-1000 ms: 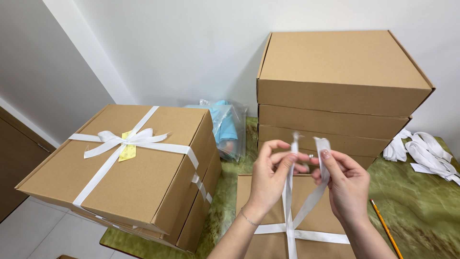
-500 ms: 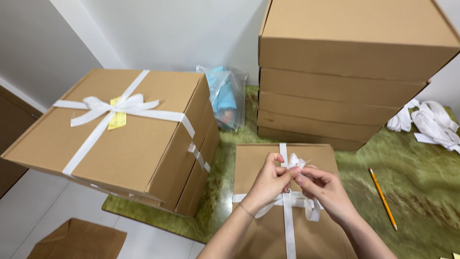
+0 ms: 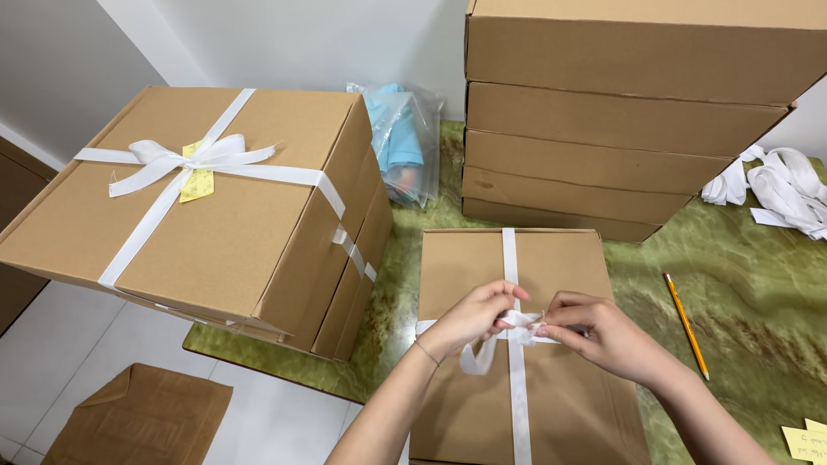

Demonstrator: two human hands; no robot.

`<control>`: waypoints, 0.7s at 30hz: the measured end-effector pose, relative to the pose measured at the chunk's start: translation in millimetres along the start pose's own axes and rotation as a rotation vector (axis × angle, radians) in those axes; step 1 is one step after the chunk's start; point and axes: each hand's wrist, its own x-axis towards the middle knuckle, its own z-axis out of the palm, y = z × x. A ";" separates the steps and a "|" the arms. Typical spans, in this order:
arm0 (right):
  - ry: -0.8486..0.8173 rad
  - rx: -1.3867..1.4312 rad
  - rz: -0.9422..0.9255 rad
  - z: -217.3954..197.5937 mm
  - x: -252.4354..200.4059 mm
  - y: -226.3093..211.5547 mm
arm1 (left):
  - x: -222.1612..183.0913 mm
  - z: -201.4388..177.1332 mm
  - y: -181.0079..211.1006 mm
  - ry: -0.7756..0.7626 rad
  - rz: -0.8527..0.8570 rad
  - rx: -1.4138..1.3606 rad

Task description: The person wraps a cardboard box with a white ribbon, tying it into a bow on top. They then write on a yellow sticky note with a pencil and place the note on the ribbon. Finally, they stack the wrapped box on top of other boxes and open an empty box.

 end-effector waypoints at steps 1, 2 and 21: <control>-0.001 -0.313 -0.040 -1.9 0.7 -0.7 | 9.5 -3.8 -13.6 -0.037 -0.003 0.095; -0.001 -0.314 -0.040 0.8 0.5 6.0 | 7.2 -1.5 -12.8 -0.038 -0.003 0.094; 0.482 0.050 0.116 4.1 -28.5 46.8 | -7.8 -51.7 -53.5 0.440 0.202 0.129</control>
